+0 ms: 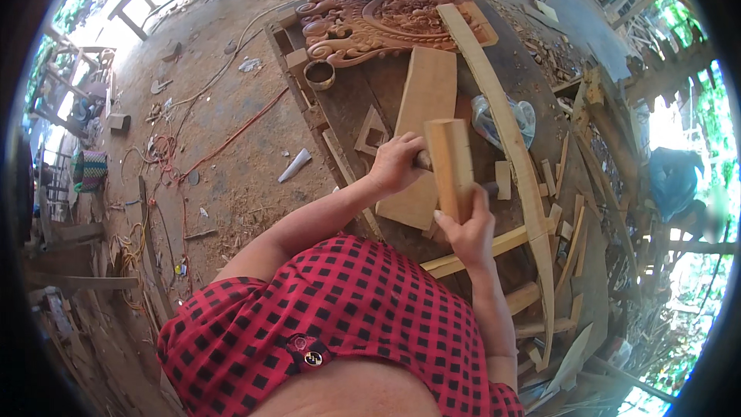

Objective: The person rearranges pieces of wood on a workbench. They then carve into a piece of wood using a chisel and a wooden block as a mallet.

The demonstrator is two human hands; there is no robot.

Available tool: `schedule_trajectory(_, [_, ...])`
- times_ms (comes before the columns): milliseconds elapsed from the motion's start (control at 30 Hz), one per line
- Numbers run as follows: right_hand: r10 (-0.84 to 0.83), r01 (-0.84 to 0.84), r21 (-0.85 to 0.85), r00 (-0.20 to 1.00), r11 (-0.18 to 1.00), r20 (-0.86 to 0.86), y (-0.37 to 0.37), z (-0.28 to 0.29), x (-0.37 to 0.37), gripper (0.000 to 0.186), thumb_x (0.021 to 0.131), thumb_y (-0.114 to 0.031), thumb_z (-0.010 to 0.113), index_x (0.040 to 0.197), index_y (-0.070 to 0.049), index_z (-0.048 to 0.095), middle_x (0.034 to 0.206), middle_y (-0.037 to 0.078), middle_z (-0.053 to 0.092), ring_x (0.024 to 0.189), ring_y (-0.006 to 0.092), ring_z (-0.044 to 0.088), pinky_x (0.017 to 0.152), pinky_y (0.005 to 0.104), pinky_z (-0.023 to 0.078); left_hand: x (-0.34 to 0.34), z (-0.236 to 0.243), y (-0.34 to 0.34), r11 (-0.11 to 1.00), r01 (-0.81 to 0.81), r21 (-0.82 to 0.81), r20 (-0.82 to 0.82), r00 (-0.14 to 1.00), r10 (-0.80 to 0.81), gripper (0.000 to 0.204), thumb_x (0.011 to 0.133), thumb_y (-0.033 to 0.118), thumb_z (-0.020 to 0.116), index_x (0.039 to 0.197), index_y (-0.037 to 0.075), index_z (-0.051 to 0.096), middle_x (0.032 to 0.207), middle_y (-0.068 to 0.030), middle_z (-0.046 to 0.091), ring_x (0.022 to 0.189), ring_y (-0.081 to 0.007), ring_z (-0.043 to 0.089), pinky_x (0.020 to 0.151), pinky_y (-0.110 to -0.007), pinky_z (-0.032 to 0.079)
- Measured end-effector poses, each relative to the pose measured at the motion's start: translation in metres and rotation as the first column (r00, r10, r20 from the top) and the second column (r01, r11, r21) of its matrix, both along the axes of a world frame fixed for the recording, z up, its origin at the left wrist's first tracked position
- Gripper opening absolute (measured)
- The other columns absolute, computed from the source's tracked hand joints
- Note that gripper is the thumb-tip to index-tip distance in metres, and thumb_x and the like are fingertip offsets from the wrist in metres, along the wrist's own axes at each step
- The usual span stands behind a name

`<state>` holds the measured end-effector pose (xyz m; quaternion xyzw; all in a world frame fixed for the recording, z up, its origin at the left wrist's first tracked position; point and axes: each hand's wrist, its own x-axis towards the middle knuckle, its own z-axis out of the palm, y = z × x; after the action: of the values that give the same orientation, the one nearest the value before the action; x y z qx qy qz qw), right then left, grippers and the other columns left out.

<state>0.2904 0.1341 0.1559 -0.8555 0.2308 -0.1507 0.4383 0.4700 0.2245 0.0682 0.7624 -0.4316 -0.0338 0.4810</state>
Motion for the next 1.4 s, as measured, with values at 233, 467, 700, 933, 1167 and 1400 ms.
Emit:
schedule_trajectory(233, [-0.158,0.128,0.144,0.963,0.981,0.217,0.0,-0.024,-0.007,0.048,0.078,-0.007,0.074,0.117,-0.001,0.046,0.1,0.01,0.06,0.089,0.0144,0.059,0.076,0.0295,0.051,-0.002,-0.004,-0.007,0.999,0.002,0.037,0.003,1.0,-0.002,0.028,0.065,0.011,0.071,0.089,0.011,0.057,0.089,-0.0092,0.057,0.088,-0.0349,0.059,0.074,-0.045,0.049])
schedule_trajectory(467, [-0.409,0.276,0.377,0.847,0.884,0.34,0.016,-0.012,-0.008,0.053,0.073,-0.007,0.078,0.117,0.0,0.049,0.102,0.008,0.058,0.088,0.0149,0.056,0.079,0.0312,0.048,-0.001,-0.005,0.0,0.998,0.026,0.057,0.02,0.999,-0.027,0.027,0.066,0.012,0.07,0.089,0.011,0.058,0.09,-0.009,0.058,0.088,-0.0346,0.059,0.074,-0.045,0.049])
schedule_trajectory(700, [-0.345,0.23,0.414,0.911,0.881,0.228,0.021,0.001,-0.007,0.049,0.074,-0.011,0.079,0.112,-0.003,0.048,0.1,0.007,0.058,0.083,0.0183,0.059,0.075,0.0354,0.05,0.001,-0.005,0.005,0.998,0.022,0.055,0.031,0.999,-0.024,0.024,0.066,0.011,0.068,0.087,0.01,0.056,0.089,-0.0093,0.058,0.087,-0.0349,0.059,0.073,-0.045,0.049])
schedule_trajectory(933, [-0.036,0.033,0.027,0.992,0.999,0.123,0.003,-0.024,-0.014,0.055,0.078,-0.01,0.076,0.121,-0.003,0.041,0.1,0.009,0.056,0.084,0.0214,0.059,0.074,0.0349,0.051,0.002,-0.011,0.005,0.999,0.041,0.033,0.059,0.997,-0.043,0.024,0.066,0.011,0.068,0.087,0.009,0.055,0.088,-0.0094,0.057,0.085,-0.0349,0.059,0.072,-0.046,0.048])
schedule_trajectory(1167, [-0.128,0.111,0.112,0.978,0.988,0.162,-0.002,-0.048,-0.023,0.053,0.078,-0.007,0.076,0.119,-0.002,0.042,0.101,0.009,0.057,0.084,0.018,0.059,0.073,0.0329,0.053,0.003,-0.009,0.006,0.997,0.038,0.074,0.045,0.998,-0.042,0.025,0.066,0.011,0.067,0.089,0.01,0.057,0.09,-0.009,0.058,0.089,-0.0347,0.059,0.074,-0.045,0.048])
schedule_trajectory(1400, [-0.364,0.206,0.384,0.839,0.9,0.403,0.024,-0.025,-0.011,0.05,0.072,-0.007,0.079,0.112,0.0,0.05,0.099,0.007,0.06,0.095,0.0172,0.057,0.083,0.0316,0.048,0.006,-0.006,0.008,0.999,-0.003,0.032,0.031,1.0,0.002,0.027,0.065,0.011,0.069,0.09,0.011,0.059,0.089,-0.0086,0.059,0.086,-0.0353,0.059,0.074,-0.045,0.049])
